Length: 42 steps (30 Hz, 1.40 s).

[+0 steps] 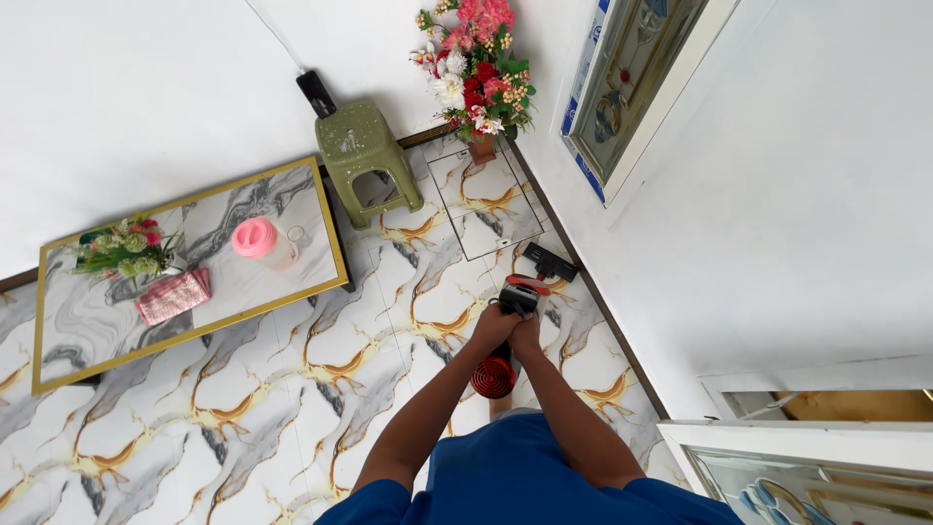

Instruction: Vacuuming a tiled floor area using a red handheld vacuum cleaner.

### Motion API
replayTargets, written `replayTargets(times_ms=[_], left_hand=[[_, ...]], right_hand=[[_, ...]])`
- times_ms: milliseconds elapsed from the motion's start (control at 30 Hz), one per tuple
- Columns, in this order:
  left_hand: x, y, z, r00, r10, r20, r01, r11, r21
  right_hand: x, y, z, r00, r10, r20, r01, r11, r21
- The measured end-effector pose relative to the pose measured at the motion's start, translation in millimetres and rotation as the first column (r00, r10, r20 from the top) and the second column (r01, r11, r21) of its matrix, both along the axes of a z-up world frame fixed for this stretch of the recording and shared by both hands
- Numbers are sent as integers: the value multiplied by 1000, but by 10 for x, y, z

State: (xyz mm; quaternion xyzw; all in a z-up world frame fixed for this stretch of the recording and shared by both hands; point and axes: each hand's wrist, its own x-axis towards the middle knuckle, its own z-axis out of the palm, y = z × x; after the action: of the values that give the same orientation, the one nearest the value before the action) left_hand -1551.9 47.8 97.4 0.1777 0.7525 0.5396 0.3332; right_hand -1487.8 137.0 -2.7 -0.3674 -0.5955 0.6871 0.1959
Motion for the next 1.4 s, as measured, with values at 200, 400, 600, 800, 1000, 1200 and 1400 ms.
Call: replayTargets(times_ms=[200,400,600,800,1000,1200,1400], left_hand=[[-496,20,197,985,-157,77,142,974,179],[-803,75,27,903,-296,313,171,913,371],[-1102,-45,-224,860,-453,234,367,869,331],[-1112,-541,-533,754,-572,324,448,807,384],[-1195,-1285,-715,707,-656,264,508,731,457],[-1273,-1964,-792,715,-664,220,566,734,375],[-1442,-2615,-784,716,-674,183,618,733,284]], right_hand=[[-350,-44,619,983,-52,176,3,963,269],[-572,-61,509,956,-148,253,84,965,247],[-693,-332,347,875,-358,326,253,913,321],[-683,-977,-114,832,-508,224,504,860,78],[-683,-1715,-655,852,-521,-47,522,853,10],[-690,-2351,-1024,885,-465,-26,463,872,157],[-886,-3064,-943,838,-545,29,545,838,-9]])
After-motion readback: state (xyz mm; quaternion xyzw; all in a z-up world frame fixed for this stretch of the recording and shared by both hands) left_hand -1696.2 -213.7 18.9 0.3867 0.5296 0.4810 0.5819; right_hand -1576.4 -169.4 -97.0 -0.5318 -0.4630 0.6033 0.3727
